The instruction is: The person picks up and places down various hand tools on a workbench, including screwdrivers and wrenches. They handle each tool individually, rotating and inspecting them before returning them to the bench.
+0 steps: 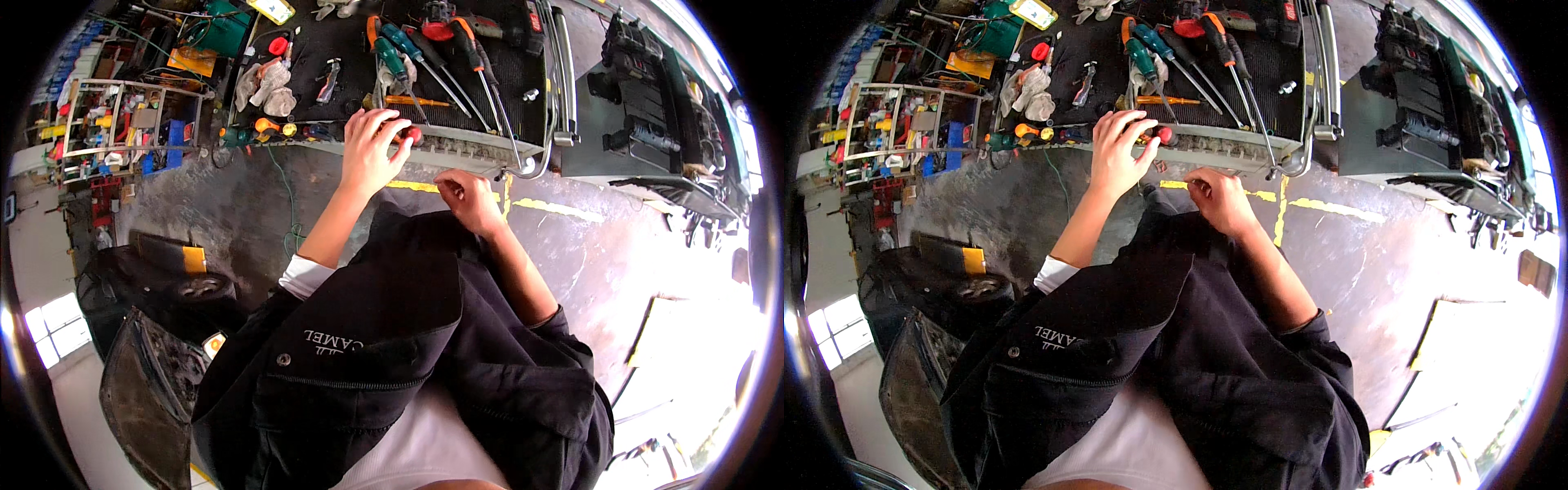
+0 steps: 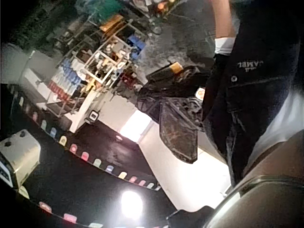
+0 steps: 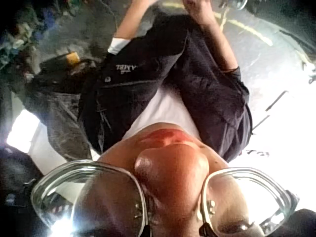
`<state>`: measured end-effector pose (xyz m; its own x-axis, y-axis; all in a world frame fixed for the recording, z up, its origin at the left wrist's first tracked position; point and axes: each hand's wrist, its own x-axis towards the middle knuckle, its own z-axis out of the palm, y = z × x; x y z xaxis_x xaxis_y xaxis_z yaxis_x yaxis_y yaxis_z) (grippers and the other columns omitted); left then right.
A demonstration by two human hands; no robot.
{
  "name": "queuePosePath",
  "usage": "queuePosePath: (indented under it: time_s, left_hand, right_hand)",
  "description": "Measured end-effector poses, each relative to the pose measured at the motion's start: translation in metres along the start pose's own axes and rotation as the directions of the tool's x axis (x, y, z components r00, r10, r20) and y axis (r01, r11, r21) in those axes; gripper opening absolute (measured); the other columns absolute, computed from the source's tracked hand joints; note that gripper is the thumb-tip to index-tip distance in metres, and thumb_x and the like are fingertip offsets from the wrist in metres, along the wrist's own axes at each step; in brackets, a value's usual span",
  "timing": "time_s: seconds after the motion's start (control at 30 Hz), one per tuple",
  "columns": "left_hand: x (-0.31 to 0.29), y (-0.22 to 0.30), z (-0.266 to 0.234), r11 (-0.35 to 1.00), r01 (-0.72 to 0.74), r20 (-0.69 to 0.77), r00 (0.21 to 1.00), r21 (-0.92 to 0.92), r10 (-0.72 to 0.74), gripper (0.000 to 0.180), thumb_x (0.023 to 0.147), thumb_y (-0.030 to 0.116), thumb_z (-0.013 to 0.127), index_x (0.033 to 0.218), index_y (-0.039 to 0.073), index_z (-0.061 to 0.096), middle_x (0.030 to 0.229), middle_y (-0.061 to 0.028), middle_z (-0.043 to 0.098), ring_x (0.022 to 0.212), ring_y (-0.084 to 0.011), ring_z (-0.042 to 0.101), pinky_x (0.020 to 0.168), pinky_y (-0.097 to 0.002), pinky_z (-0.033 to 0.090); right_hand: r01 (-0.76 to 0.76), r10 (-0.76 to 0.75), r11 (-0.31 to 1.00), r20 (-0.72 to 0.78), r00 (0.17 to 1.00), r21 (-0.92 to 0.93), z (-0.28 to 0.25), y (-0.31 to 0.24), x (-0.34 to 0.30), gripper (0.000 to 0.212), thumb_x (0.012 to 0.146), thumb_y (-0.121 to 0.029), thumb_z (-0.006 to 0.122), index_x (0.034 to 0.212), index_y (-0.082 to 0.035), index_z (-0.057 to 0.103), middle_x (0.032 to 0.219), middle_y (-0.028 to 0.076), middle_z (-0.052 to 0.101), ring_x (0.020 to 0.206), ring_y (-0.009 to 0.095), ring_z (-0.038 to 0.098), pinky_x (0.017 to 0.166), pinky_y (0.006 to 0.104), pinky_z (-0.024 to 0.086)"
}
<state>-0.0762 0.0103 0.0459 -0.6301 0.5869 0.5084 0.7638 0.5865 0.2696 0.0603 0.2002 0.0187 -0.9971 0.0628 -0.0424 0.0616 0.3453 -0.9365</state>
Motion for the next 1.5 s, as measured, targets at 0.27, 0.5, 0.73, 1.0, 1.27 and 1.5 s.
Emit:
queuePosePath:
  time_s: [0.27, 0.5, 0.73, 1.0, 1.27, 1.5]
  left_hand:
    - [0.023, -0.039, -0.033, 0.979, 0.092, 0.028, 0.996, -0.181, -0.088, 0.019, 0.084, 0.013, 0.073, 0.103, 0.009, 0.072, 0.109, -0.0059, 0.07, 0.105, -0.0276, 0.065, 0.098, -0.0421, 0.046]
    - [0.066, -0.113, -0.045, 0.924, 0.225, 0.261, 0.954, -0.308, -0.146, 0.03, 0.089, 0.016, 0.071, 0.117, 0.005, 0.067, 0.113, -0.0127, 0.071, 0.109, -0.0313, 0.066, 0.097, -0.0404, 0.051]
    - [0.117, -0.195, -0.014, 0.991, 0.066, 0.398, 0.917, -0.114, -0.015, 0.072, 0.088, 0.027, 0.074, 0.15, 0.01, 0.042, 0.147, -0.016, 0.052, 0.133, -0.0352, 0.052, 0.111, -0.0451, 0.043]
    - [0.161, -0.218, 0.029, 0.991, -0.022, 0.541, 0.836, -0.13, 0.089, 0.106, 0.075, 0.034, 0.083, 0.16, 0.011, 0.023, 0.159, -0.0153, 0.036, 0.143, -0.0347, 0.041, 0.116, -0.0494, 0.037]
    - [0.176, -0.22, 0.047, 0.991, -0.059, 0.599, 0.792, -0.117, 0.118, 0.118, 0.07, 0.035, 0.086, 0.162, 0.014, 0.016, 0.161, -0.0183, 0.028, 0.145, -0.0372, 0.037, 0.116, -0.0496, 0.036]
    - [0.182, -0.219, 0.051, 0.989, -0.061, 0.583, 0.802, -0.132, 0.127, 0.124, 0.067, 0.042, 0.086, 0.161, 0.006, 0.013, 0.152, -0.0241, 0.04, 0.137, -0.039, 0.045, 0.113, -0.049, 0.038]
  right_hand:
    - [-0.034, 0.035, 0.999, -0.054, 0.998, 0.012, 0.025, -0.018, 0.025, 0.014, 0.091, -0.007, 0.068, 0.105, -0.004, 0.071, 0.086, 0.015, 0.071, 0.071, 0.023, 0.07, 0.069, 0.0337, 0.056]
    - [0.029, -0.037, 0.998, -0.173, 0.984, -0.05, 0.039, -0.07, 0.058, 0.014, 0.089, -0.004, 0.068, 0.102, 0.0, 0.071, 0.086, 0.014, 0.071, 0.071, 0.021, 0.07, 0.067, 0.0313, 0.056]
    - [-0.008, -0.105, 0.944, -0.322, 0.941, -0.331, 0.057, -0.091, 0.103, 0.009, 0.088, -0.007, 0.07, 0.095, -0.003, 0.072, 0.08, 0.011, 0.069, 0.071, 0.024, 0.067, 0.067, 0.0353, 0.053]
    - [-0.108, -0.173, 0.774, -0.373, 0.912, -0.623, 0.085, -0.087, 0.136, 0.009, 0.086, -0.014, 0.069, 0.09, -0.007, 0.072, 0.091, 0.012, 0.07, 0.088, 0.035, 0.065, 0.081, 0.044, 0.053]
    - [-0.412, 0.082, 0.613, -0.464, 0.882, -0.674, 0.105, -0.094, 0.155, 0.017, 0.086, -0.023, 0.065, 0.093, -0.009, 0.072, 0.1, 0.012, 0.072, 0.096, 0.036, 0.066, 0.083, 0.0467, 0.054]
    - [-0.42, 0.091, 0.641, -0.479, 0.873, -0.642, 0.112, -0.097, 0.163, 0.012, 0.079, -0.017, 0.067, 0.084, -0.006, 0.067, 0.098, 0.012, 0.071, 0.1, 0.034, 0.065, 0.085, 0.0464, 0.052]
